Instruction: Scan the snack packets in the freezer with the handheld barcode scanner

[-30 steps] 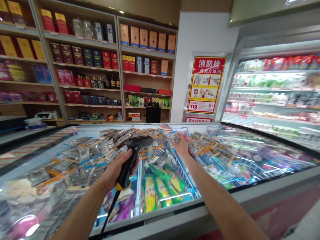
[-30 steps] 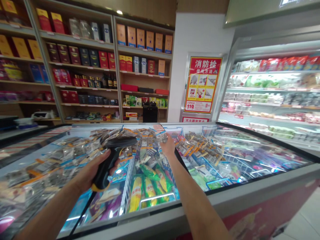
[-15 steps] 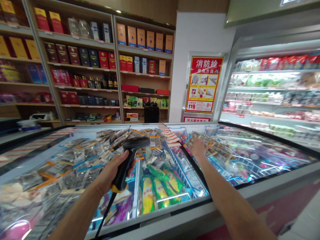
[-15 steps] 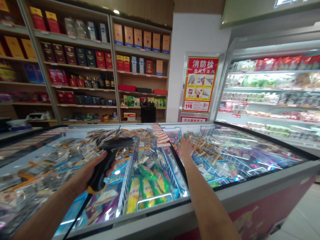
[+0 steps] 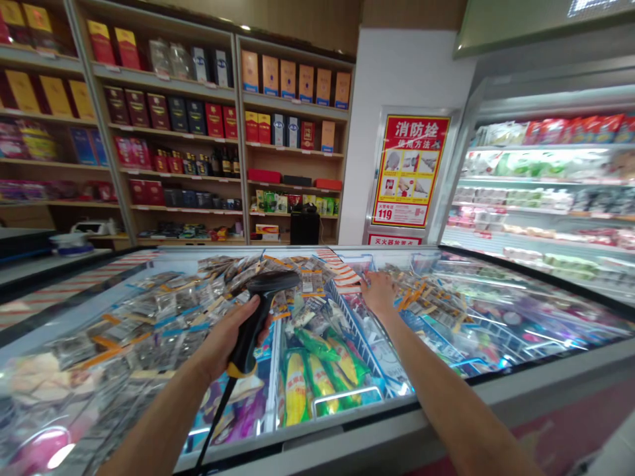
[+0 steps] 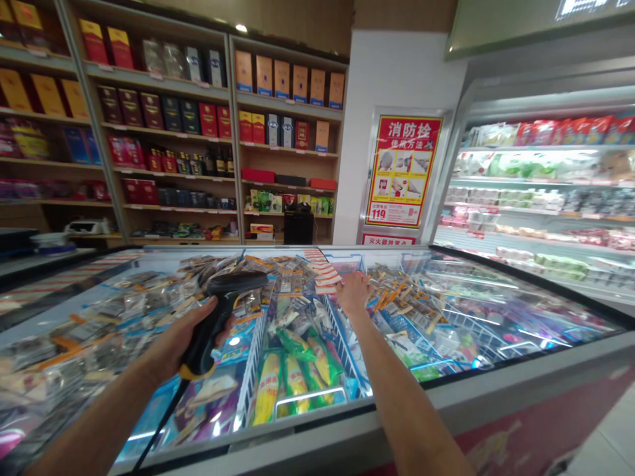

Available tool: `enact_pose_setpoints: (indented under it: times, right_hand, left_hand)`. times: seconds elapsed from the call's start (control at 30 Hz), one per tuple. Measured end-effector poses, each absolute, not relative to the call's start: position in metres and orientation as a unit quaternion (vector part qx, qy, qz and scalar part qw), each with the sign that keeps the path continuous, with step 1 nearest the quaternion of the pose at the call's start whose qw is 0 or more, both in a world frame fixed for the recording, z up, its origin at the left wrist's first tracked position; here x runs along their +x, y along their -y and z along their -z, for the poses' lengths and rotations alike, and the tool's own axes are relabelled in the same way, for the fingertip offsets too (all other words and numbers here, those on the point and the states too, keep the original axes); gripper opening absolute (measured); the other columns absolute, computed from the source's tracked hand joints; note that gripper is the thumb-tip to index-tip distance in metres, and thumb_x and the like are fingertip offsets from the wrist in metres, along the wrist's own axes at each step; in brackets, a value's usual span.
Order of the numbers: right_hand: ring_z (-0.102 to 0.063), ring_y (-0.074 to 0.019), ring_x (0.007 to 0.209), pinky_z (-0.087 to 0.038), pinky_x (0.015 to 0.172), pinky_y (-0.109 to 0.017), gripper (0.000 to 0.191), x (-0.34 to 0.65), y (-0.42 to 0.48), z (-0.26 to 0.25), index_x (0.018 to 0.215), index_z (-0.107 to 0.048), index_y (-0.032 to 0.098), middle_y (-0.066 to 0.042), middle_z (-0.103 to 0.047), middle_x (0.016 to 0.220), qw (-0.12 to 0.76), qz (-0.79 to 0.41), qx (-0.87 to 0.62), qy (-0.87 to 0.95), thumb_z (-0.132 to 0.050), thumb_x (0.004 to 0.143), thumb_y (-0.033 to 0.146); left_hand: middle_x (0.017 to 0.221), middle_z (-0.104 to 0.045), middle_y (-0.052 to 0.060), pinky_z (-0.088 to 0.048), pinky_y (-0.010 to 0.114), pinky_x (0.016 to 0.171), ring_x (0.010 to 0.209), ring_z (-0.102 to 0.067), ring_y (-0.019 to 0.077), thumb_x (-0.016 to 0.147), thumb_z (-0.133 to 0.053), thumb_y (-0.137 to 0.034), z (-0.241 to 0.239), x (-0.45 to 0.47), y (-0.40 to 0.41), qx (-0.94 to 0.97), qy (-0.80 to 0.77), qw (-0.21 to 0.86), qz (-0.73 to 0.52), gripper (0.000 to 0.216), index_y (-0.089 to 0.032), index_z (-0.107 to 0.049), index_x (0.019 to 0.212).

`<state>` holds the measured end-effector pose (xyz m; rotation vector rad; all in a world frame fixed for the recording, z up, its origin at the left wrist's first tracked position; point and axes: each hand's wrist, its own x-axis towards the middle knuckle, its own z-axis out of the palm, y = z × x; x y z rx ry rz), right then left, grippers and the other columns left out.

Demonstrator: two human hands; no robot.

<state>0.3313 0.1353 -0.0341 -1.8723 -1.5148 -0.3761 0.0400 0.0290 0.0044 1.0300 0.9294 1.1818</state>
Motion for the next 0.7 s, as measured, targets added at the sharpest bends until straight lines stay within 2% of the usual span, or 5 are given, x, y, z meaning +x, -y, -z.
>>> enact_pose_setpoints:
  times: [0.2,0.37,0.5,0.6,0.7]
  right_hand:
    - [-0.055,-0.0294,0.09,-0.038,0.076,-0.045,0.032,0.262,-0.152,0.034,0.093,-0.06,0.02,-0.012,-0.063,0.085,0.337,-0.008,-0.701,0.628,-0.043,0.076,0.041]
    - [-0.057,-0.0286,0.088,-0.036,0.078,-0.045,0.036,0.227,-0.162,0.04,0.095,-0.057,0.017,-0.012,-0.063,0.084,0.326,0.006,-0.71,0.624,-0.046,0.074,0.044]
    - [-0.056,-0.0286,0.088,-0.037,0.078,-0.044,0.036,0.22,-0.173,0.047,0.1,-0.054,0.017,-0.012,-0.063,0.083,0.353,-0.01,-0.706,0.614,-0.056,0.067,0.032]
    - [-0.057,-0.0234,0.087,-0.041,0.076,-0.035,0.032,0.228,-0.18,0.05,0.097,-0.056,0.018,-0.009,-0.064,0.087,0.402,-0.031,-0.675,0.618,-0.053,0.065,0.02]
    - [-0.058,-0.0204,0.085,-0.042,0.075,-0.031,0.028,0.245,-0.181,0.052,0.09,-0.059,0.019,-0.006,-0.064,0.086,0.448,-0.064,-0.644,0.617,-0.05,0.064,0.016]
  left_hand:
    - [0.052,-0.057,0.002,-0.04,0.019,0.038,0.041,-0.05,0.0089,0.068,-0.056,-0.044,-0.005,0.041,-0.026,0.459,-0.402,0.606,-0.51,0.031,-0.013,-0.055,0.063]
    - [0.049,-0.056,0.002,-0.038,0.018,0.037,0.04,-0.049,0.009,0.068,-0.056,-0.045,-0.004,0.046,-0.025,0.461,-0.409,0.608,-0.501,0.032,-0.013,-0.055,0.061]
    - [0.053,-0.057,0.002,-0.038,0.018,0.039,0.042,-0.05,0.0086,0.068,-0.056,-0.044,-0.002,0.05,-0.025,0.469,-0.4,0.6,-0.51,0.031,-0.013,-0.055,0.061]
    - [0.052,-0.056,0.001,-0.037,0.018,0.039,0.041,-0.049,0.008,0.067,-0.056,-0.045,-0.002,0.05,-0.025,0.468,-0.398,0.601,-0.512,0.032,-0.013,-0.055,0.061]
    - [0.054,-0.056,0.0,-0.037,0.018,0.039,0.041,-0.049,0.0078,0.066,-0.057,-0.045,-0.002,0.05,-0.026,0.462,-0.392,0.61,-0.511,0.032,-0.014,-0.055,0.063]
